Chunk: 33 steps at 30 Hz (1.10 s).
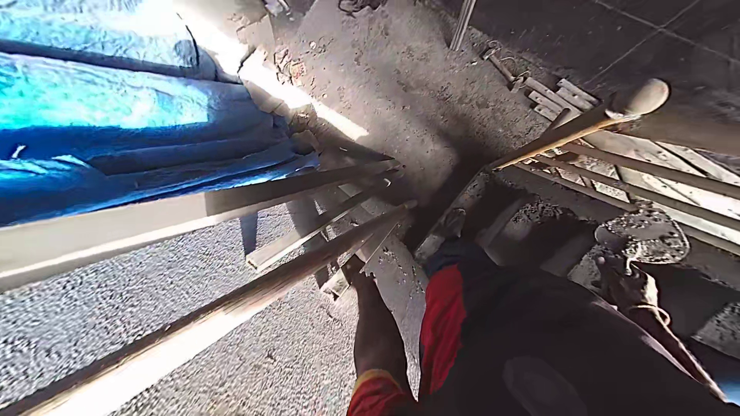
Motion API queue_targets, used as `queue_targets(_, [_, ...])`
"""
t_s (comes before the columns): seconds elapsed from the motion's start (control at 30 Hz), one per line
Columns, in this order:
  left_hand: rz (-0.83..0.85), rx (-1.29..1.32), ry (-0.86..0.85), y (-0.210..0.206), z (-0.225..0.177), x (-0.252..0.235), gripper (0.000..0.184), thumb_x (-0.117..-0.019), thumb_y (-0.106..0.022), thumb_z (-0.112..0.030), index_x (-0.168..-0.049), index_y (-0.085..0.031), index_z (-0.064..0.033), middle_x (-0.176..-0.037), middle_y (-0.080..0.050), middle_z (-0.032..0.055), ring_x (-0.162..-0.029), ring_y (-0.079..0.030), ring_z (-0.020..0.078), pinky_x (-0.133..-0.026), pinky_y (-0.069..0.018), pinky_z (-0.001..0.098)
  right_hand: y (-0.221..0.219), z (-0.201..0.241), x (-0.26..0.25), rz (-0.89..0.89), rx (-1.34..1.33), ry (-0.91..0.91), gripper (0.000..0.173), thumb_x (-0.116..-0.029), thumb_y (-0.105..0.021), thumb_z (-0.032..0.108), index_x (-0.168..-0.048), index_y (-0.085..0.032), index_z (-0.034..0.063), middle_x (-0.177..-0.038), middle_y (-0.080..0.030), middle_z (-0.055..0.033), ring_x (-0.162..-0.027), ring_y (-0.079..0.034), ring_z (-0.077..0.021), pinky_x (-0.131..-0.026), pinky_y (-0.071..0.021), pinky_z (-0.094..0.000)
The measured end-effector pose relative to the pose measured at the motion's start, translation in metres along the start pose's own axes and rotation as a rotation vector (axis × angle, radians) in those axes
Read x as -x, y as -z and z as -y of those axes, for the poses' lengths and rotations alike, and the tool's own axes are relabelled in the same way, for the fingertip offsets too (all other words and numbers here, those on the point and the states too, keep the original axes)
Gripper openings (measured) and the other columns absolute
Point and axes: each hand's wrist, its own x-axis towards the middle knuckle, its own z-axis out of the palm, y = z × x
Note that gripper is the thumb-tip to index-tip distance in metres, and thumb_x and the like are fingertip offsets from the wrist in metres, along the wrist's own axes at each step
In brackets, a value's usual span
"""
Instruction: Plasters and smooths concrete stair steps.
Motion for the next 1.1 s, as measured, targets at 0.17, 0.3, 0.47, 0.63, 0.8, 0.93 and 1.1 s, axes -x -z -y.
queue_targets(0.17, [-0.207,-0.036,-0.006,-0.018,0.010,0.008,0.054,-0.1039,-0.057,-0.036,-0.142,-0.049,0.0006,-0.130,-0.059,0.0245,-0.108,-0.063,0.0344,-0.085,-0.0545,0.0531,-0.042,-0.089,-0.079,-0.098,-0.243,0.048,0.041,-0.1022,-0.066,0.030,-0.123,-0.066,-0.0044,-0.107,-0.068,-0.0287,-0.092,-0.066,-0.0400,-0.089,-0.0500,-0.0627])
queue_targets(0.3, [0.189,-0.057,-0.477,0.006,-0.004,0.036,0.052,-0.0917,-0.071,0.000,-0.139,-0.050,0.0080,-0.130,-0.062,0.0218,-0.113,-0.062,0.0218,-0.099,-0.0525,0.0378,-0.043,-0.096,-0.077,-0.141,-0.303,0.035,0.042,-0.1022,-0.066,0.031,-0.123,-0.066,-0.0054,-0.106,-0.068,-0.0289,-0.089,-0.066,-0.0405,-0.086,-0.0514,-0.0618])
queue_targets(0.47, [0.542,-0.347,-0.682,-0.018,-0.074,0.065,0.059,-0.0748,-0.082,0.004,-0.128,-0.057,0.0114,-0.123,-0.068,0.0188,-0.114,-0.066,0.0186,-0.103,-0.0533,0.0350,-0.057,-0.121,-0.088,-0.156,-0.414,0.110,0.046,-0.0973,-0.072,0.022,-0.131,-0.061,-0.0075,-0.120,-0.067,-0.0288,-0.106,-0.068,-0.0361,-0.098,-0.0527,-0.0534])
queue_targets(0.63, [0.839,-0.823,-1.130,-0.106,-0.141,0.162,0.048,-0.0889,-0.074,-0.017,-0.123,-0.063,0.0140,-0.125,-0.064,0.0314,-0.123,-0.061,0.0389,-0.109,-0.0448,0.0536,-0.035,-0.093,-0.072,-0.159,-0.523,0.258,0.046,-0.0881,-0.076,0.008,-0.125,-0.060,-0.0153,-0.118,-0.066,-0.0302,-0.113,-0.065,-0.0335,-0.105,-0.0481,-0.0429])
queue_targets(0.8, [1.285,0.021,-0.991,-0.183,-0.155,0.273,0.033,-0.0983,-0.065,-0.025,-0.121,-0.058,-0.0013,-0.105,-0.072,-0.0074,-0.103,-0.063,-0.0096,-0.093,-0.0508,0.0133,-0.049,-0.063,-0.069,-0.162,-0.992,0.365,0.039,-0.0894,-0.076,0.021,-0.119,-0.067,-0.0025,-0.100,-0.071,-0.0081,-0.079,-0.067,-0.0084,-0.078,-0.0583,-0.0269])
queue_targets(0.93, [1.666,0.132,-0.724,-0.255,-0.174,0.322,0.058,-0.0902,-0.072,-0.050,-0.132,-0.051,-0.0154,-0.119,-0.068,-0.0106,-0.117,-0.063,0.0044,-0.106,-0.0512,0.0327,-0.067,-0.066,-0.059,-0.163,-1.361,0.238,0.032,-0.0919,-0.075,0.015,-0.120,-0.067,0.0024,-0.094,-0.072,-0.0040,-0.062,-0.065,-0.0110,-0.059,-0.0600,-0.0291])
queue_targets(1.1, [1.882,0.134,-0.624,-0.310,-0.191,0.397,0.057,-0.0784,-0.083,-0.044,-0.123,-0.056,-0.0222,-0.109,-0.073,-0.0092,-0.107,-0.069,0.0088,-0.094,-0.0580,0.0365,-0.066,-0.091,-0.054,-0.344,-1.340,0.251,0.044,-0.0844,-0.082,0.019,-0.122,-0.067,0.0008,-0.104,-0.074,-0.0066,-0.086,-0.071,-0.0122,-0.081,-0.0622,-0.0318])
